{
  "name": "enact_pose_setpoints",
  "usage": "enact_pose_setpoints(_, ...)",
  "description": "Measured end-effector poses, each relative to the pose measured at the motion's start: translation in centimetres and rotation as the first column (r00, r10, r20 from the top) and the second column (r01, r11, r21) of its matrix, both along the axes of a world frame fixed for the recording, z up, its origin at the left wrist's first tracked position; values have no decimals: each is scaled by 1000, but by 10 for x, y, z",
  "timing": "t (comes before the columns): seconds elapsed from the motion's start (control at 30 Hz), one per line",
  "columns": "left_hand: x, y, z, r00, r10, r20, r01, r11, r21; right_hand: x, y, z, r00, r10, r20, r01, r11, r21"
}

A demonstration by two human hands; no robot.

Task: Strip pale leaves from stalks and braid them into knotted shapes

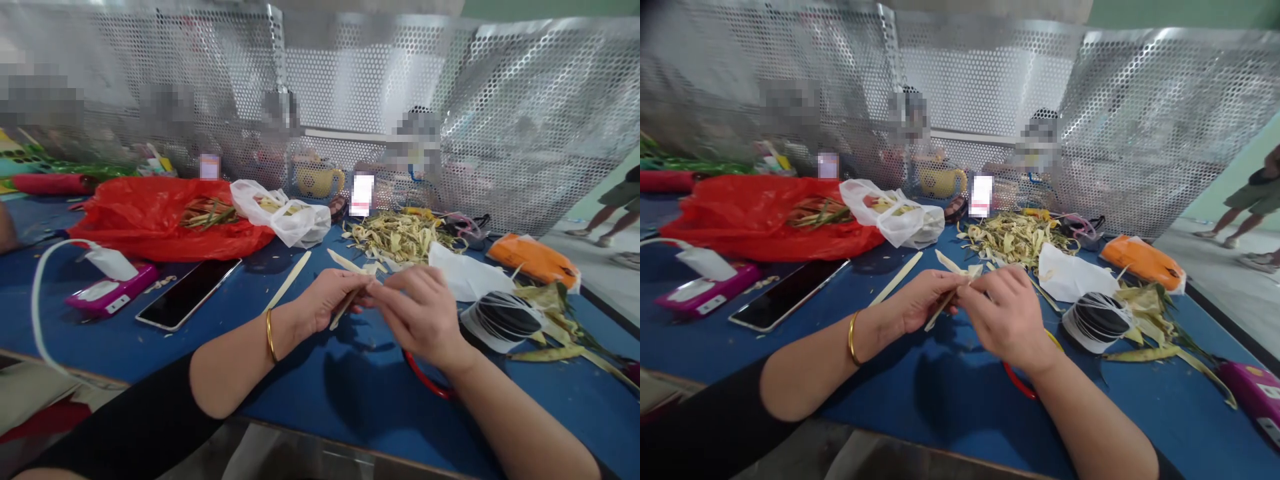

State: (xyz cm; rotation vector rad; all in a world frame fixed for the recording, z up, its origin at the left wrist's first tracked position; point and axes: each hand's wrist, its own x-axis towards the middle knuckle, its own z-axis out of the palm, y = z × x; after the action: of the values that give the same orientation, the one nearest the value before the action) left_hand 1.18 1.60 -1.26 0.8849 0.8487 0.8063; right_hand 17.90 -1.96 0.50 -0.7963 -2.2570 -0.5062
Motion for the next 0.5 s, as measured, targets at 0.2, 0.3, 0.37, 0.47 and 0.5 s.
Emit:
enact_pose_setpoints(0.2, 2, 0, 0, 996, -5, 86, 7, 1000, -17, -13, -3, -9, 923, 5, 385, 18, 998, -55)
enact_pose_setpoints(0.3, 3, 0, -2, 998, -25, 58, 25, 1000, 4, -13, 0, -12, 911, -37, 411, 56, 998, -34)
enact_pose_setpoints(0.37, 3, 0, -4, 999, -25, 48, 24, 1000, 7, -13, 1, -12, 914, -45, 404, 64, 997, -31)
enact_pose_setpoints(0.47, 3, 0, -7, 999, -15, 37, 14, 1000, 25, -12, 1, -11, 936, -19, 350, 37, 998, -45)
enact_pose_setpoints(0.5, 3, -1, -7, 999, -14, 31, 13, 999, 33, -11, 0, -11, 944, -6, 329, 24, 998, -51)
